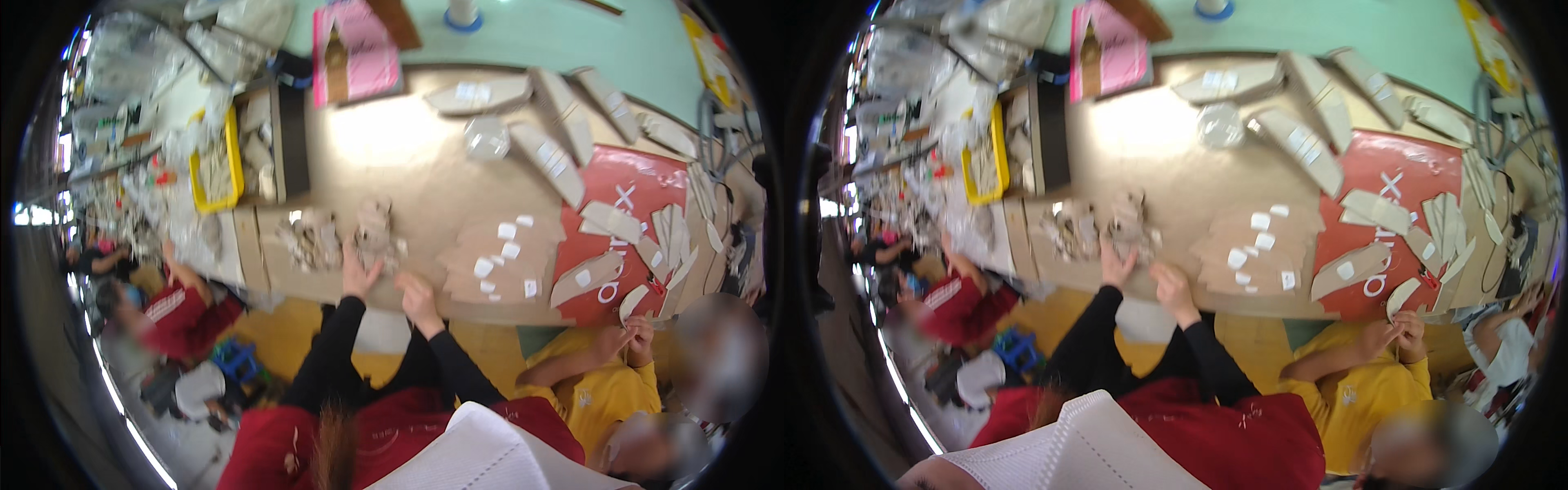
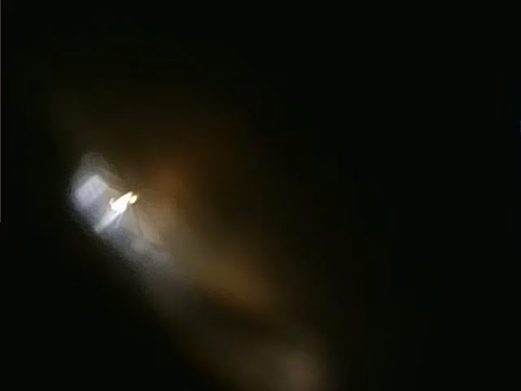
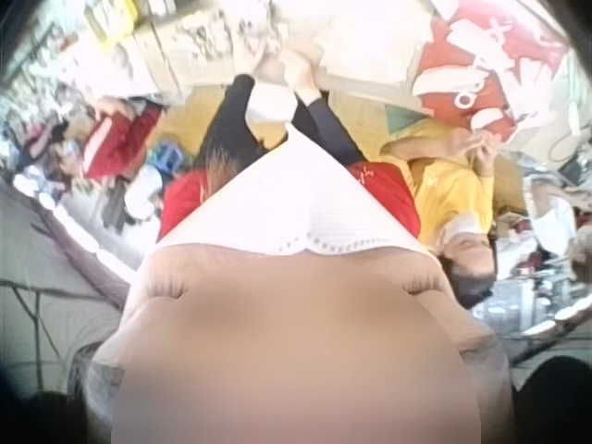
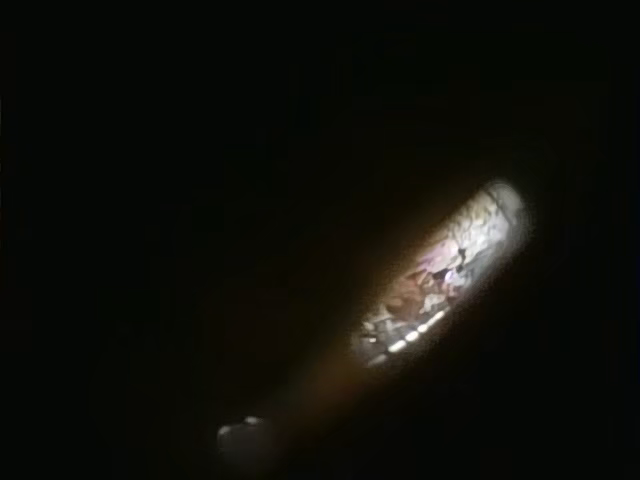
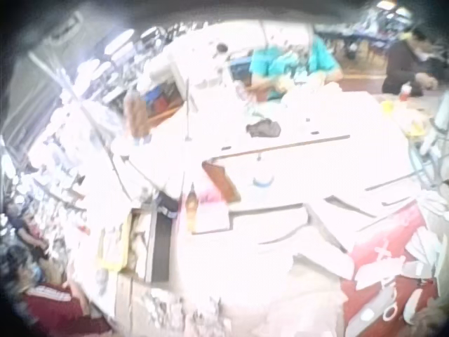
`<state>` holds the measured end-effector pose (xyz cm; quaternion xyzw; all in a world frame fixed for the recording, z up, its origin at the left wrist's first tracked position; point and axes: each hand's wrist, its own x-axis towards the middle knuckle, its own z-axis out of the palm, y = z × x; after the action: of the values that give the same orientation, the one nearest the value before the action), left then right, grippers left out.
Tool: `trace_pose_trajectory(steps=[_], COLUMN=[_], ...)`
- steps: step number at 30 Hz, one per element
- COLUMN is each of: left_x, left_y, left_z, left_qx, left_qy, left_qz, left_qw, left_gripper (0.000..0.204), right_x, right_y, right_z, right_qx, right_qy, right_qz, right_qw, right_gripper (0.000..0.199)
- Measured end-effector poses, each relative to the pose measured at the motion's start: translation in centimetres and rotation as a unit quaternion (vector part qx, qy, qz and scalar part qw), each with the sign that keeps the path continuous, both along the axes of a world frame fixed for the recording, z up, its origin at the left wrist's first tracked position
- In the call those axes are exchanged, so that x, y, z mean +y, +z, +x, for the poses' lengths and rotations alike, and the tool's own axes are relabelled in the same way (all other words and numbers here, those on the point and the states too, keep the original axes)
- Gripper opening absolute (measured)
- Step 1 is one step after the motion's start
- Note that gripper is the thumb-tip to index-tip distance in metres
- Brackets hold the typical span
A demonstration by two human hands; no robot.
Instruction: The person picks up small fabric pieces from a table, walks to a workstation, and uses red-handled scissors to trim edges and remove excess material from each piece. Trimmed pieces are placed in a pile on the table.
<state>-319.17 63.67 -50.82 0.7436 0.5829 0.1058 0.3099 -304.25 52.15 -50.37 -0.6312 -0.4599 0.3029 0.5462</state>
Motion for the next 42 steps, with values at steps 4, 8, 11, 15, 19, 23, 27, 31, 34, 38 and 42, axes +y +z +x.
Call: trace_pose_trajectory(steps=[4, 8, 11, 15, 19, 23, 27, 31, 34, 38, 42], left_x=[0.6, 0.9, 0.7, 0.4, 0.4, 0.6, 0.7, 0.9, 1.2, 1.2, 0.9], left_y=[0.8, 1.3, 0.9, -0.2, -1.2, -1.1, -0.5, 0.4, 1.0, 1.3, 1.6], left_z=[0.7, 1.2, 1.1, 0.3, -0.1, 0.0, 0.6, 1.1, 1.2, 0.7, 0.1], left_qx=[-0.042, -0.005, 0.015, 0.039, 0.068, 0.039, 0.020, -0.011, -0.035, -0.127, -0.242], left_qy=[-0.051, -0.052, -0.060, -0.058, -0.074, -0.077, -0.081, -0.092, -0.101, -0.101, -0.067], left_qz=[0.049, 0.060, 0.085, 0.083, 0.118, 0.100, 0.085, 0.094, 0.093, 0.069, 0.077], left_qw=[0.997, 0.997, 0.994, 0.994, 0.988, 0.991, 0.993, 0.991, 0.990, 0.984, 0.965], left_gripper=[0.090, 0.090, 0.089, 0.087, 0.086, 0.084, 0.084, 0.084, 0.085, 0.090, 0.086], right_x=[0.0, 1.3, 2.0, 2.0, 1.7, 1.9, 2.1, 2.1, 2.0, 1.6, 0.9], right_y=[0.1, 1.3, 2.0, 2.0, 1.8, 2.0, 2.0, 1.9, 1.7, 1.5, 1.2], right_z=[-0.1, -0.1, -0.2, -0.5, -1.2, -1.6, -2.0, -2.0, -2.0, -2.0, -2.3], right_qx=[0.103, 0.065, 0.012, -0.074, -0.066, -0.086, -0.071, -0.050, -0.101, -0.076, -0.017], right_qy=[-0.037, -0.117, -0.160, -0.179, -0.177, -0.190, -0.209, -0.198, -0.209, -0.228, -0.252], right_qz=[-0.020, -0.033, -0.021, -0.009, -0.031, -0.043, -0.063, -0.060, -0.023, -0.030, -0.017], right_qw=[0.994, 0.990, 0.987, 0.981, 0.981, 0.977, 0.973, 0.977, 0.972, 0.970, 0.967], right_gripper=[0.022, 0.017, 0.017, 0.021, 0.021, 0.022, 0.018, 0.013, 0.012, 0.019, 0.020])
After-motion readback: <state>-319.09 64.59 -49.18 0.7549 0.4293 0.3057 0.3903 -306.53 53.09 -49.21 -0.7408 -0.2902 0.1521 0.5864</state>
